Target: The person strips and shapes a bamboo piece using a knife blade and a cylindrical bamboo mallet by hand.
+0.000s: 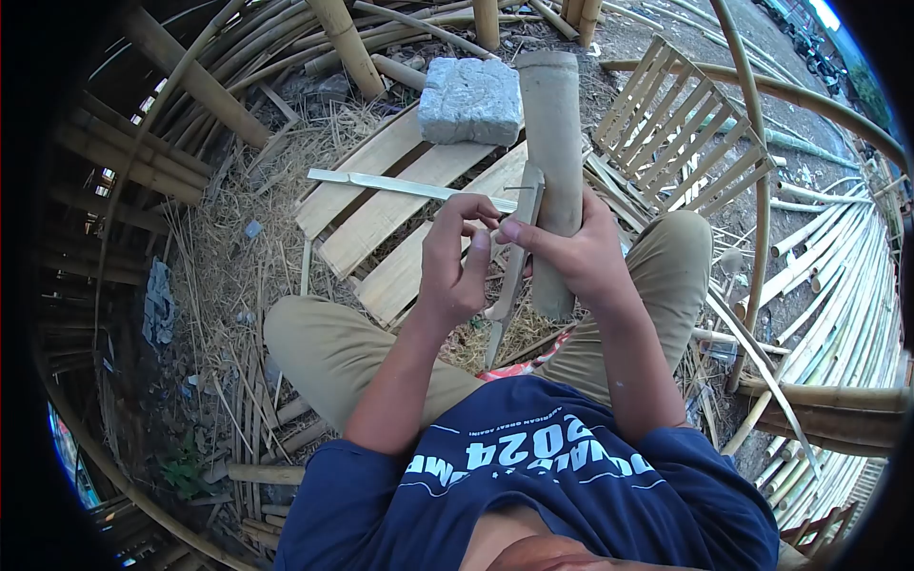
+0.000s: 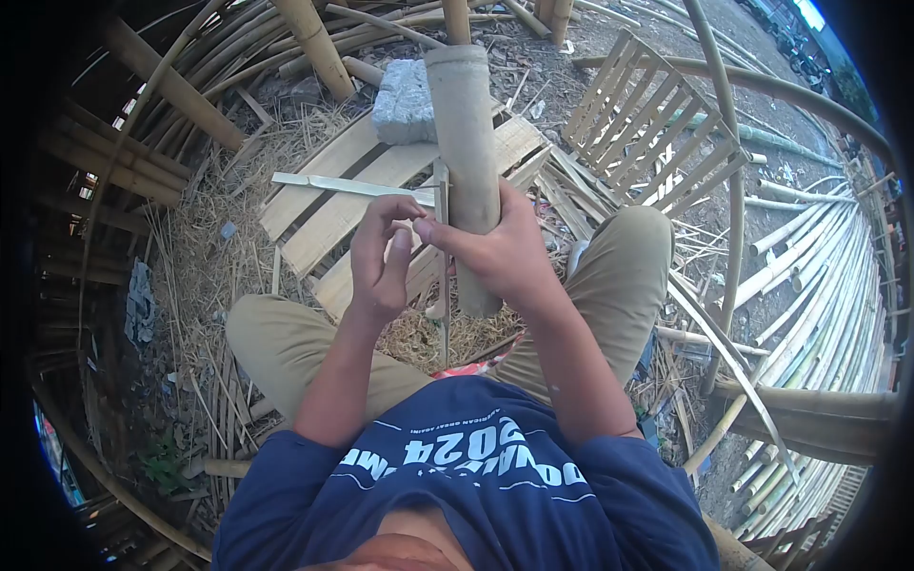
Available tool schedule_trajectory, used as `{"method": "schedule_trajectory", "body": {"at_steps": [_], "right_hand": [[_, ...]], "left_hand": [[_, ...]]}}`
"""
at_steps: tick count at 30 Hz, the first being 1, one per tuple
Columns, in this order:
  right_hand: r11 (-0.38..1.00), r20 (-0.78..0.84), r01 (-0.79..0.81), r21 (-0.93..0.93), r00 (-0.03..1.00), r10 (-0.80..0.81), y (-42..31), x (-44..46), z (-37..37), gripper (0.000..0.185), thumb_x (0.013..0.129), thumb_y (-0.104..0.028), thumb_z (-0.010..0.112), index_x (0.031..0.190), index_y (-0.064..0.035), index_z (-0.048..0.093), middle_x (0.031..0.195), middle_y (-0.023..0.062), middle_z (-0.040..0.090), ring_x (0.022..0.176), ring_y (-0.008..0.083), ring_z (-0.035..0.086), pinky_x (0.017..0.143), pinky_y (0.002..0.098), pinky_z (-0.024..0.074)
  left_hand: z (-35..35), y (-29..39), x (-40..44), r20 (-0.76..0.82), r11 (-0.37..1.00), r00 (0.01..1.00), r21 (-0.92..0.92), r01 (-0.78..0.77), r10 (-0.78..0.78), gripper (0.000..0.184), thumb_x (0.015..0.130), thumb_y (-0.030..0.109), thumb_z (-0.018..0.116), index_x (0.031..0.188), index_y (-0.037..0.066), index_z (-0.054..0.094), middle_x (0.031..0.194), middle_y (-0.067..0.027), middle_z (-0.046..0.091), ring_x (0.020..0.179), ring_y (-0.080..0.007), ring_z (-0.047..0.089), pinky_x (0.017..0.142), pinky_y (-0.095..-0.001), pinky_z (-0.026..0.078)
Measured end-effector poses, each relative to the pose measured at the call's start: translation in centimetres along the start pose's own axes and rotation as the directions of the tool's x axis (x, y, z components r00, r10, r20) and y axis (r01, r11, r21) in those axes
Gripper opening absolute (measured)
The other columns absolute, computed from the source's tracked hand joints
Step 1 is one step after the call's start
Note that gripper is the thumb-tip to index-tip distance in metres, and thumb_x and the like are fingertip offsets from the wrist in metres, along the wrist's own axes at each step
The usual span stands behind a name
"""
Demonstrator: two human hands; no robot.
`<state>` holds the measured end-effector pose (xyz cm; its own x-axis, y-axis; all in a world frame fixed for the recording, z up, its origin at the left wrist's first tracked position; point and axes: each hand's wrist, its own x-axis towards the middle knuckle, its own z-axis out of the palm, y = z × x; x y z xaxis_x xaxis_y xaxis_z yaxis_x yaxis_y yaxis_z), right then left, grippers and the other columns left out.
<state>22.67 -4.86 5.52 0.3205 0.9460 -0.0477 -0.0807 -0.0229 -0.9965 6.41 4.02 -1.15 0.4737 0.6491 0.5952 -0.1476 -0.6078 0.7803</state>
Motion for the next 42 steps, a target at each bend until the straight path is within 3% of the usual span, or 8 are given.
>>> {"method": "schedule_trajectory", "body": {"at_steps": [3,8,11,17,28,35,38,42], "right_hand": [[0.999,0.11,-0.036,-0.028,0.993,0.039,-0.4,-0.3,0.4,0.068,0.078,-0.025,0.094,0.129,0.0043,0.061,0.102,0.0103,0.073,0.082,0.0145,0.073,0.068,0.0308,0.0602],[0.986,0.219,0.025,-0.164,0.976,0.012,0.1,-1.0,1.7,0.079,0.073,-0.023,0.094,0.137,0.0062,0.059,0.118,0.0144,0.072,0.107,0.0189,0.069,0.094,0.0359,0.0559],[0.983,0.244,0.048,-0.179,0.97,-0.003,0.2,-0.9,2.0,0.076,0.074,-0.021,0.093,0.137,0.0056,0.059,0.116,0.0134,0.072,0.105,0.0176,0.069,0.092,0.0352,0.0566],[0.998,0.398,0.054,-0.032,0.917,-0.037,0.6,-1.0,2.3,0.065,0.078,-0.013,0.089,0.135,0.0032,0.061,0.114,0.0093,0.072,0.103,0.0148,0.069,0.091,0.0327,0.0568],[0.996,0.444,0.044,0.084,0.893,-0.077,1.8,-1.1,2.1,0.066,0.077,-0.011,0.088,0.135,0.0023,0.059,0.112,0.0066,0.072,0.101,0.013,0.07,0.088,0.0321,0.0581],[0.995,0.403,-0.082,0.05,0.913,0.056,1.2,-1.3,2.3,0.068,0.075,-0.016,0.092,0.132,0.0028,0.061,0.109,0.0092,0.072,0.093,0.0144,0.071,0.081,0.0323,0.0595],[0.987,0.166,0.08,-0.141,0.985,-0.056,1.7,-0.9,3.3,0.07,0.073,-0.022,0.096,0.128,0.0045,0.061,0.107,0.0109,0.072,0.086,0.0142,0.071,0.073,0.0314,0.06],[0.989,0.136,0.028,-0.145,0.991,-0.008,1.4,-1.1,3.6,0.073,0.072,-0.028,0.099,0.125,0.0055,0.062,0.107,0.0116,0.073,0.089,0.0153,0.072,0.075,0.0326,0.0598]], "left_hand": [[-1.5,2.7,0.0,0.012,0.999,1.0,0.033,0.018,-0.018,0.026,0.105,0.018,0.054,0.123,-0.001,0.056,0.105,-0.0145,0.063,0.089,-0.0232,0.064,0.07,-0.0343,0.05],[-3.7,4.8,0.7,0.057,0.935,0.994,0.338,-0.111,0.097,0.017,0.103,0.015,0.064,0.094,0.002,0.06,0.073,-0.0112,0.059,0.055,-0.0319,0.06,0.053,-0.0398,0.049],[-5.8,5.1,0.9,0.239,0.854,0.953,0.44,-0.276,0.185,0.02,0.1,0.013,0.066,0.085,0.002,0.059,0.073,-0.0114,0.058,0.056,-0.032,0.06,0.053,-0.0411,0.047],[-6.2,5.0,-0.1,0.253,0.964,0.951,0.148,-0.219,0.177,0.02,0.1,0.009,0.064,0.083,0.002,0.058,0.071,-0.012,0.056,0.059,-0.0317,0.059,0.054,-0.0424,0.046],[-6.3,5.5,-0.4,0.285,0.994,0.957,0.071,-0.084,0.061,0.028,0.109,0.017,0.053,0.089,0.001,0.062,0.076,-0.012,0.062,0.066,-0.0311,0.063,0.062,-0.0406,0.052],[-6.2,5.0,-0.4,0.264,0.998,0.964,0.06,0.003,-0.018,0.03,0.109,0.017,0.055,0.085,0.001,0.064,0.073,-0.0105,0.064,0.062,-0.0269,0.063,0.06,-0.0381,0.051],[-5.8,5.3,0.3,0.153,0.97,0.976,0.211,0.123,-0.157,0.029,0.108,0.016,0.058,0.086,-0.001,0.066,0.074,-0.0106,0.066,0.062,-0.0233,0.064,0.06,-0.0366,0.051],[-6.0,4.8,0.3,0.145,0.969,0.968,0.17,0.179,-0.204,0.027,0.108,0.016,0.061,0.09,-0.003,0.069,0.075,-0.0106,0.067,0.065,-0.0195,0.066,0.061,-0.0354,0.052]]}}
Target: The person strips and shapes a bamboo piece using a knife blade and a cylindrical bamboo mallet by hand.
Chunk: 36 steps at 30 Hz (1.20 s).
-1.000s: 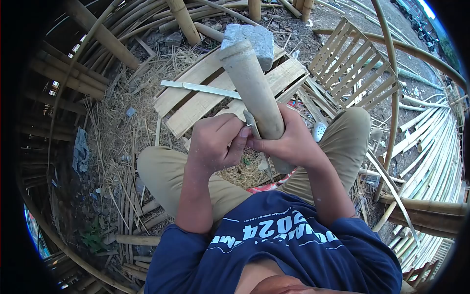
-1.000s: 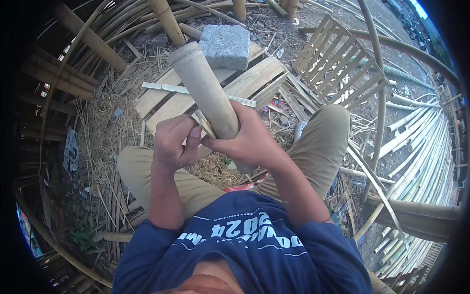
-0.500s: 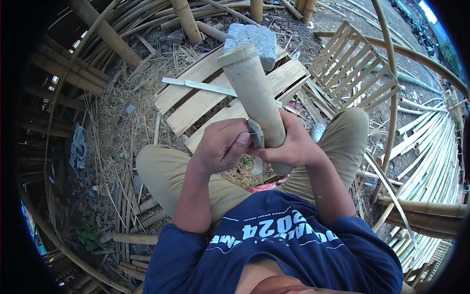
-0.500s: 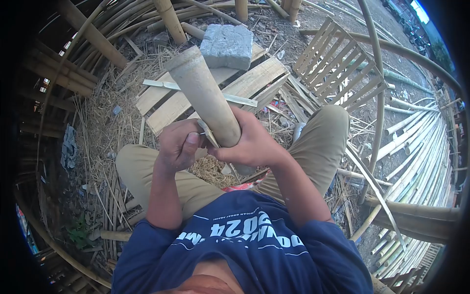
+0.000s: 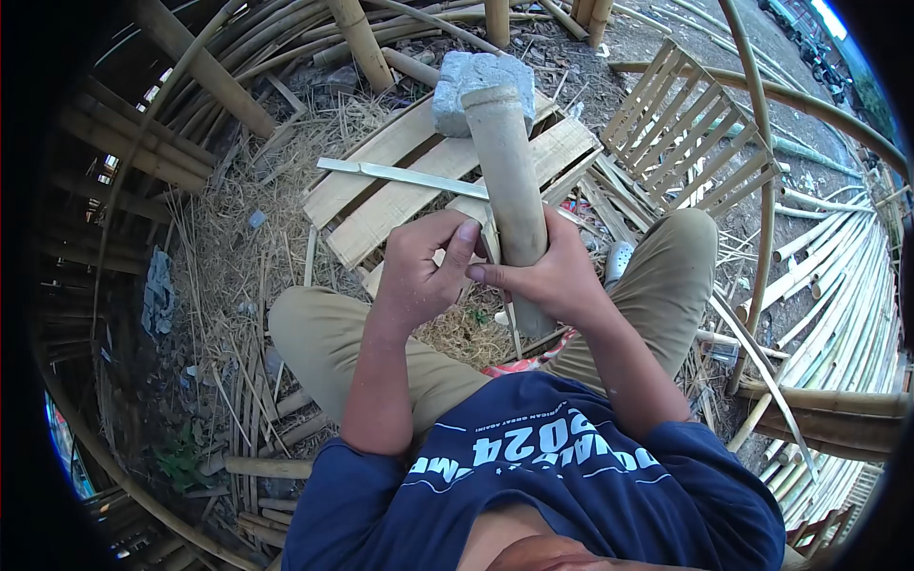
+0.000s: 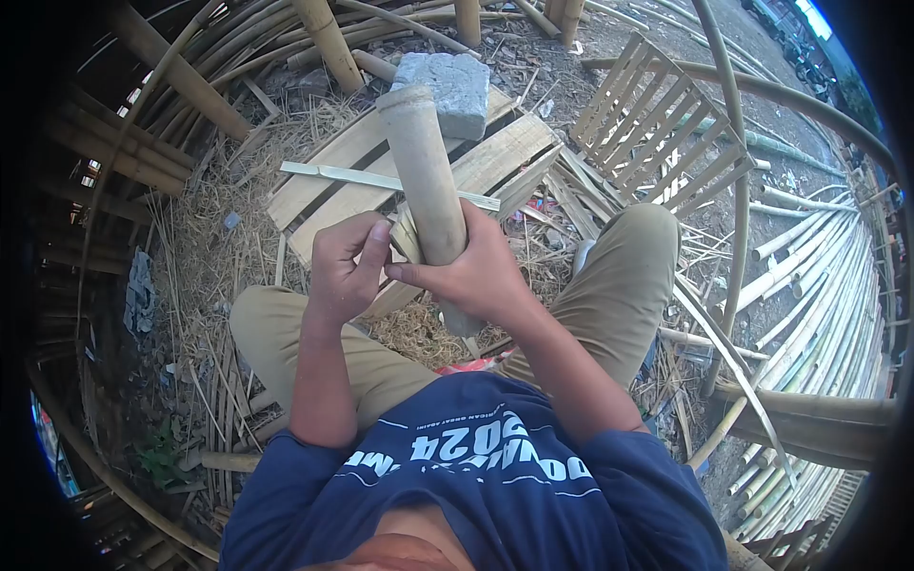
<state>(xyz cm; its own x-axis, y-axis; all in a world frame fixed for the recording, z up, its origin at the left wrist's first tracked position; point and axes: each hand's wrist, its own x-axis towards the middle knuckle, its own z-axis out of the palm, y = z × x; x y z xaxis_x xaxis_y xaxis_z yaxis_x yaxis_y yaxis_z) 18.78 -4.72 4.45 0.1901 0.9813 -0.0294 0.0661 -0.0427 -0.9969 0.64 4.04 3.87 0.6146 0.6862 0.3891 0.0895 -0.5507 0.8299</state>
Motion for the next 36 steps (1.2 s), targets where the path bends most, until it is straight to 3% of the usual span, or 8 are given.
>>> {"method": "schedule_trajectory", "body": {"at_steps": [8,11,14,17,20,29,32,36], "right_hand": [[1.0,-0.158,-0.011,-0.007,0.987,0.01,1.1,-0.3,0.1,0.075,0.072,-0.032,0.1,0.125,0.0057,0.062,0.112,0.0132,0.073,0.101,0.0199,0.073,0.088,0.0363,0.0587],[0.997,-0.165,0.053,-0.058,0.984,-0.062,1.1,-0.2,-0.1,0.078,0.073,-0.035,0.101,0.126,0.0058,0.061,0.112,0.0141,0.074,0.102,0.0202,0.073,0.088,0.0365,0.0586],[0.999,-0.056,0.052,0.009,0.997,-0.051,1.3,0.1,-2.1,0.074,0.074,-0.036,0.1,0.123,0.0043,0.062,0.109,0.013,0.075,0.099,0.0201,0.074,0.087,0.0361,0.0592],[0.991,-0.129,0.052,0.121,0.991,-0.036,0.9,0.1,-2.7,0.067,0.075,-0.034,0.1,0.118,0.0021,0.062,0.103,0.0109,0.076,0.095,0.0185,0.074,0.084,0.0352,0.06],[0.969,-0.141,0.131,0.21,0.985,-0.102,0.3,0.1,-3.1,0.047,0.08,-0.015,0.095,0.112,-0.0003,0.063,0.096,0.0089,0.074,0.081,0.0166,0.073,0.071,0.0328,0.0596],[0.957,-0.052,0.103,0.27,0.994,-0.092,0.5,0.2,-3.8,0.043,0.08,-0.004,0.091,0.111,-0.0019,0.061,0.094,0.0077,0.072,0.078,0.0158,0.071,0.066,0.0319,0.0586],[0.948,-0.037,0.067,0.311,0.998,-0.058,0.9,0.2,-3.9,0.044,0.081,-0.005,0.091,0.112,-0.0019,0.061,0.095,0.008,0.072,0.079,0.0158,0.071,0.066,0.0317,0.0588],[0.967,-0.039,0.085,0.24,0.996,-0.078,1.3,0.4,-3.9,0.046,0.081,-0.008,0.093,0.114,-0.0023,0.06,0.096,0.0081,0.073,0.08,0.0157,0.071,0.067,0.032,0.0594]], "left_hand": [[3.4,1.2,0.1,-0.257,0.948,0.951,-0.306,0.089,-0.172,0.022,0.104,0.018,0.073,0.111,-0.002,0.074,0.089,-0.0085,0.073,0.079,-0.0145,0.075,0.068,-0.027,0.06],[3.4,-0.6,-0.9,-0.222,0.96,0.958,-0.252,0.124,-0.182,0.026,0.1,0.014,0.077,0.119,-0.004,0.072,0.098,-0.0092,0.074,0.083,-0.0154,0.076,0.072,-0.0281,0.064],[3.0,-0.3,-0.7,-0.153,0.891,0.968,-0.439,0.114,-0.199,0.025,0.101,0.009,0.074,0.121,-0.006,0.071,0.107,-0.0112,0.073,0.089,-0.0177,0.077,0.079,-0.0302,0.067],[3.1,0.1,-0.4,-0.116,0.824,0.983,-0.565,0.051,-0.141,0.024,0.102,0.007,0.071,0.121,-0.007,0.07,0.114,-0.0134,0.071,0.093,-0.0198,0.078,0.082,-0.0316,0.069],[3.5,-0.7,-0.5,-0.027,0.795,0.99,-0.599,0.095,-0.139,0.025,0.103,0.006,0.07,0.124,-0.006,0.071,0.115,-0.0135,0.07,0.095,-0.0216,0.078,0.083,-0.0317,0.069],[2.7,-1.2,1.0,0.018,0.981,0.993,-0.155,-0.116,0.12,0.036,0.091,-0.01,0.07,0.121,0.008,0.079,0.13,-0.0117,0.072,0.105,-0.0179,0.076,0.074,-0.0286,0.067],[2.6,-2.1,0.8,0.054,0.975,0.99,-0.188,-0.116,0.128,0.037,0.092,-0.008,0.071,0.124,0.008,0.078,0.129,-0.0116,0.075,0.102,-0.0174,0.077,0.071,-0.0285,0.066],[3.4,-2.3,0.5,0.05,0.949,0.997,-0.305,0.077,-0.065,0.029,0.095,-0.004,0.072,0.122,0.005,0.077,0.121,-0.0099,0.077,0.099,-0.0184,0.078,0.074,-0.0298,0.067]]}}
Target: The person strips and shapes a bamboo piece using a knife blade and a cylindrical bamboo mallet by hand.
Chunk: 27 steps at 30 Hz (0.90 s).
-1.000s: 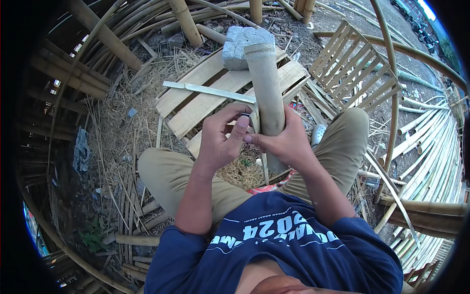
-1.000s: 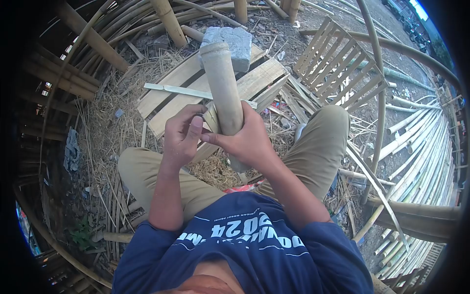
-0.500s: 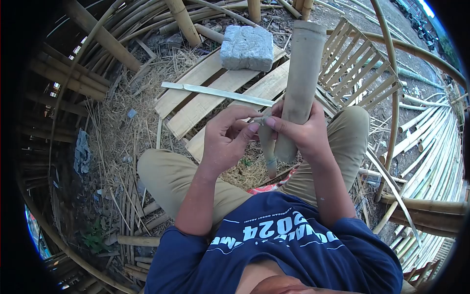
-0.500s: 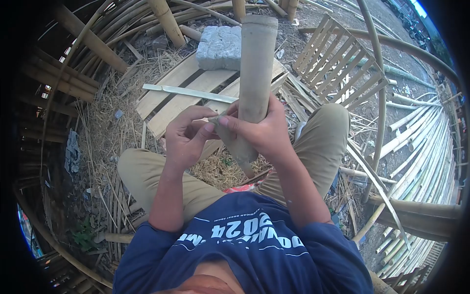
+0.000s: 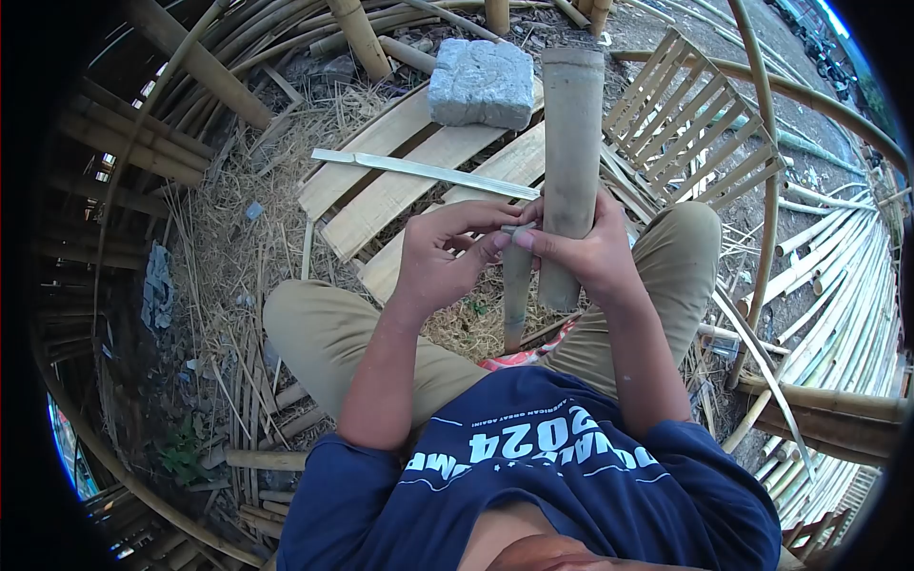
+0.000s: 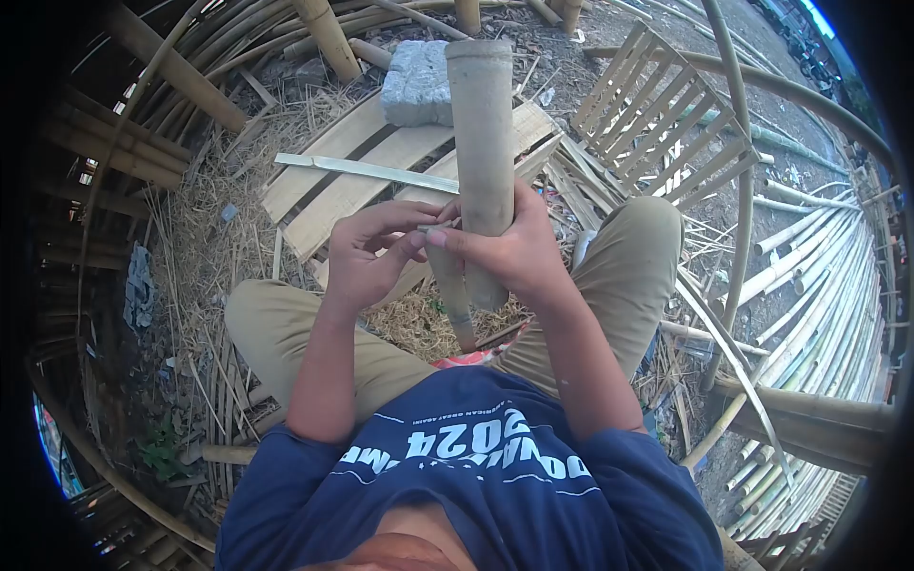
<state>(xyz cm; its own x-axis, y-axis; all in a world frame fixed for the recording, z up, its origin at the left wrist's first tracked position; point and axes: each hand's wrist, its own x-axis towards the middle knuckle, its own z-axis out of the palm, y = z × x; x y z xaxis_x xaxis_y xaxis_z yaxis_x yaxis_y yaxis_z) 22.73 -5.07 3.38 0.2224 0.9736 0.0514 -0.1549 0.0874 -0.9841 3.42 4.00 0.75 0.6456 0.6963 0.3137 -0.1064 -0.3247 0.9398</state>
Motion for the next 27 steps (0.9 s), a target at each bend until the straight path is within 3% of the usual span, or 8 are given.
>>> {"method": "schedule_trajectory", "body": {"at_steps": [3,5,9,11,14,18,21,27], "right_hand": [[0.997,-0.018,-0.046,-0.064,0.999,0.045,2.0,0.7,-0.7,0.055,0.078,-0.017,0.096,0.116,0.0007,0.061,0.096,0.0088,0.075,0.087,0.0166,0.074,0.079,0.0333,0.0611],[0.995,-0.058,-0.092,-0.027,0.994,0.09,3.9,1.5,-0.8,0.056,0.077,-0.019,0.097,0.116,0.0008,0.061,0.095,0.0084,0.075,0.087,0.0164,0.074,0.079,0.0335,0.0609],[0.989,-0.082,-0.144,-0.03,0.987,0.141,9.0,3.5,-1.5,0.052,0.081,-0.014,0.094,0.117,0.0008,0.059,0.099,0.0099,0.075,0.082,0.0163,0.072,0.069,0.0329,0.0599],[0.977,-0.118,-0.209,-0.035,0.972,0.203,10.2,4.4,-1.3,0.057,0.079,-0.016,0.095,0.119,0.0017,0.059,0.1,0.0097,0.074,0.086,0.0168,0.073,0.075,0.0337,0.0606],[0.966,-0.155,-0.25,-0.065,0.959,0.238,11.9,6.2,-0.8,0.06,0.078,-0.017,0.095,0.121,0.0023,0.059,0.101,0.0104,0.073,0.088,0.0174,0.073,0.077,0.0341,0.0612],[0.967,-0.167,-0.252,0.046,0.952,0.257,14.0,7.4,-1.0,0.058,0.078,-0.015,0.094,0.121,0.0024,0.059,0.101,0.0112,0.073,0.088,0.0183,0.074,0.076,0.0346,0.0615],[0.974,-0.187,-0.224,0.033,0.956,0.227,14.9,7.8,-1.4,0.057,0.079,-0.014,0.094,0.119,0.0019,0.058,0.101,0.0119,0.074,0.088,0.0187,0.074,0.077,0.0348,0.0616],[0.99,-0.079,-0.14,-0.019,0.987,0.138,15.8,8.3,-2.3,0.054,0.079,-0.012,0.094,0.117,0.0005,0.057,0.097,0.0102,0.074,0.088,0.0178,0.075,0.078,0.0352,0.0619]], "left_hand": [[0.8,-0.7,0.0,-0.038,0.969,0.979,-0.159,0.19,-0.198,0.019,0.098,-0.004,0.07,0.116,0.001,0.076,0.118,-0.0095,0.077,0.097,-0.0189,0.078,0.077,-0.032,0.069],[1.0,-1.8,0.5,-0.074,0.931,0.943,-0.201,0.306,-0.326,0.013,0.099,-0.005,0.068,0.11,-0.002,0.075,0.116,-0.0098,0.077,0.097,-0.0195,0.078,0.078,-0.0341,0.07],[1.1,-5.5,1.2,-0.155,0.886,0.876,-0.166,0.433,-0.457,0.014,0.099,-0.009,0.065,0.109,-0.004,0.073,0.11,-0.0113,0.077,0.095,-0.0202,0.078,0.08,-0.0361,0.07],[0.7,-7.7,1.5,-0.156,0.864,0.85,-0.128,0.488,-0.503,0.016,0.098,-0.01,0.066,0.111,-0.004,0.073,0.107,-0.0118,0.077,0.095,-0.0209,0.078,0.082,-0.0357,0.07],[-0.1,-9.0,2.1,-0.131,0.838,0.828,-0.105,0.536,-0.546,0.021,0.094,-0.011,0.07,0.113,-0.002,0.073,0.116,-0.0115,0.075,0.102,-0.0199,0.076,0.085,-0.0333,0.068],[-0.4,-10.5,2.6,-0.153,0.85,0.837,-0.041,0.526,-0.525,0.027,0.089,-0.009,0.077,0.114,-0.001,0.073,0.111,-0.0104,0.077,0.103,-0.0191,0.077,0.083,-0.0317,0.065],[0.0,-11.4,2.7,-0.192,0.875,0.863,0.043,0.483,-0.467,0.03,0.087,-0.007,0.08,0.115,0.0,0.074,0.107,-0.0098,0.079,0.102,-0.0179,0.077,0.084,-0.0318,0.063],[0.2,-12.7,2.7,-0.247,0.905,0.913,0.199,0.377,-0.326,0.03,0.081,-0.005,0.084,0.109,0.002,0.075,0.1,-0.0101,0.08,0.096,-0.0182,0.078,0.084,-0.0333,0.062]]}}
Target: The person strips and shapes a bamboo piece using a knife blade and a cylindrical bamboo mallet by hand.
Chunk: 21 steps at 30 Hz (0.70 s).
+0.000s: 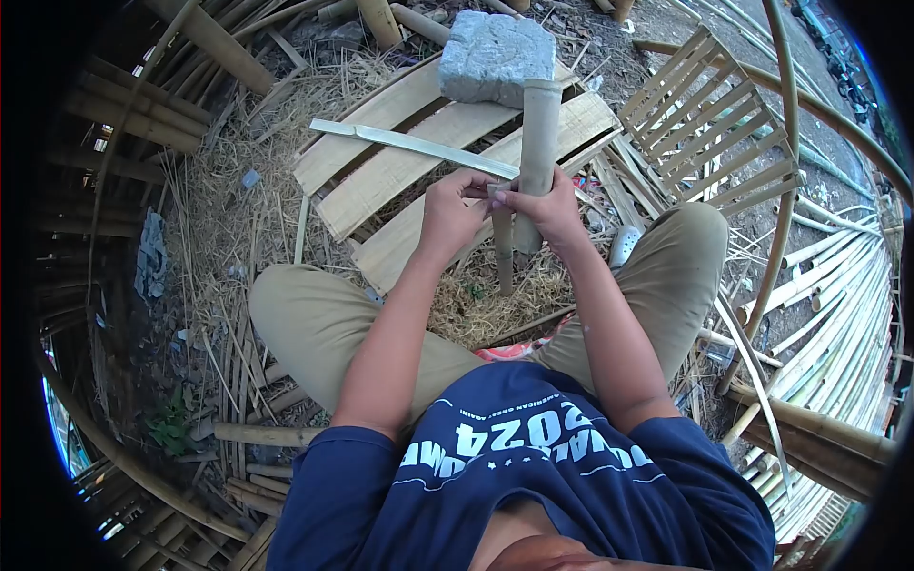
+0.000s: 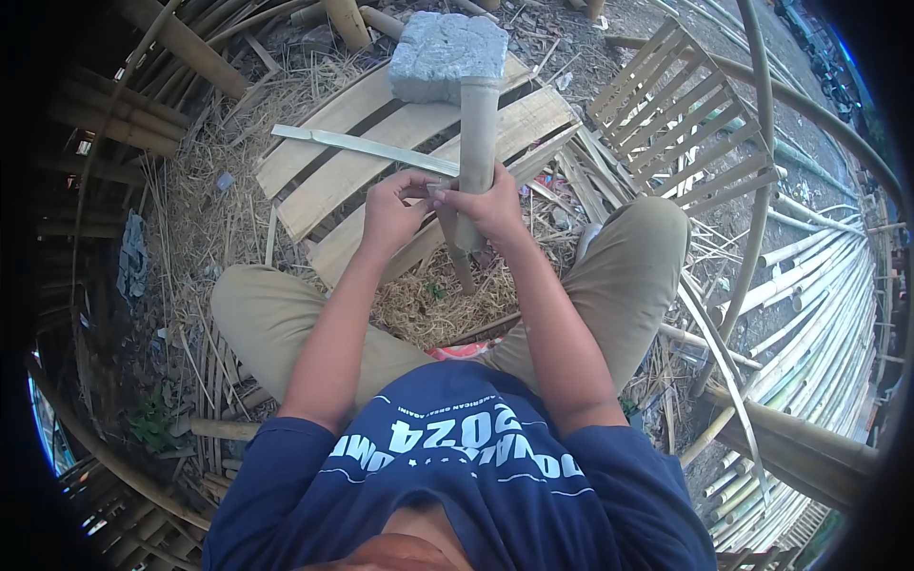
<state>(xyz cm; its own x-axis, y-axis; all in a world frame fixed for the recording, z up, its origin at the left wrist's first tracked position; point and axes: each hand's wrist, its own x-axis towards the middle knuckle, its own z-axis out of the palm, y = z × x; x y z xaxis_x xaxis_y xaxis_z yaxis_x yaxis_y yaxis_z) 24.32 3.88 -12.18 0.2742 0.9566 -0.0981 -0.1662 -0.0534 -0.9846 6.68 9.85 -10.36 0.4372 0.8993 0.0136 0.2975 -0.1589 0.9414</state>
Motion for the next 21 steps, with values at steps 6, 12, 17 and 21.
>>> {"method": "schedule_trajectory", "body": {"at_steps": [6,12,17,21], "right_hand": [[1.0,0.001,-0.018,-0.007,1.0,0.018,0.6,0.3,-0.3,0.06,0.078,-0.016,0.097,0.119,0.0004,0.057,0.093,0.008,0.074,0.081,0.0155,0.074,0.074,0.0334,0.0612],[0.999,-0.02,-0.036,-0.005,0.999,0.036,0.4,0.4,-0.6,0.061,0.08,-0.022,0.098,0.121,-0.0004,0.058,0.09,0.0062,0.072,0.073,0.0134,0.071,0.067,0.0309,0.0593],[0.998,-0.055,-0.048,-0.035,0.997,0.046,0.1,0.7,0.0,0.058,0.08,-0.022,0.098,0.116,-0.0009,0.058,0.089,0.0058,0.071,0.073,0.0126,0.071,0.065,0.0298,0.0583],[0.997,-0.072,-0.07,0.018,0.995,0.071,0.1,0.8,0.3,0.054,0.079,-0.02,0.098,0.111,-0.0015,0.058,0.087,0.0054,0.071,0.074,0.0127,0.071,0.064,0.0302,0.0584]], "left_hand": [[1.8,-0.7,0.4,-0.084,0.997,0.996,0.059,-0.04,0.044,0.028,0.075,-0.002,0.088,0.095,0.002,0.068,0.091,-0.008,0.077,0.083,-0.018,0.076,0.079,-0.0349,0.06],[3.7,0.3,-0.5,-0.161,0.999,0.987,-0.039,0.001,-0.008,0.028,0.076,-0.006,0.087,0.094,0.002,0.066,0.086,-0.0085,0.076,0.076,-0.0157,0.075,0.069,-0.032,0.06],[4.0,1.8,-0.7,-0.263,0.999,0.964,0.003,0.044,-0.042,0.023,0.079,-0.011,0.082,0.087,0.001,0.064,0.078,-0.0072,0.075,0.07,-0.0129,0.073,0.064,-0.0297,0.06],[4.3,1.1,-0.3,-0.277,0.989,0.954,-0.119,0.085,-0.115,0.022,0.078,-0.013,0.078,0.081,0.002,0.063,0.076,-0.0062,0.074,0.07,-0.0118,0.072,0.063,-0.0308,0.059]]}}
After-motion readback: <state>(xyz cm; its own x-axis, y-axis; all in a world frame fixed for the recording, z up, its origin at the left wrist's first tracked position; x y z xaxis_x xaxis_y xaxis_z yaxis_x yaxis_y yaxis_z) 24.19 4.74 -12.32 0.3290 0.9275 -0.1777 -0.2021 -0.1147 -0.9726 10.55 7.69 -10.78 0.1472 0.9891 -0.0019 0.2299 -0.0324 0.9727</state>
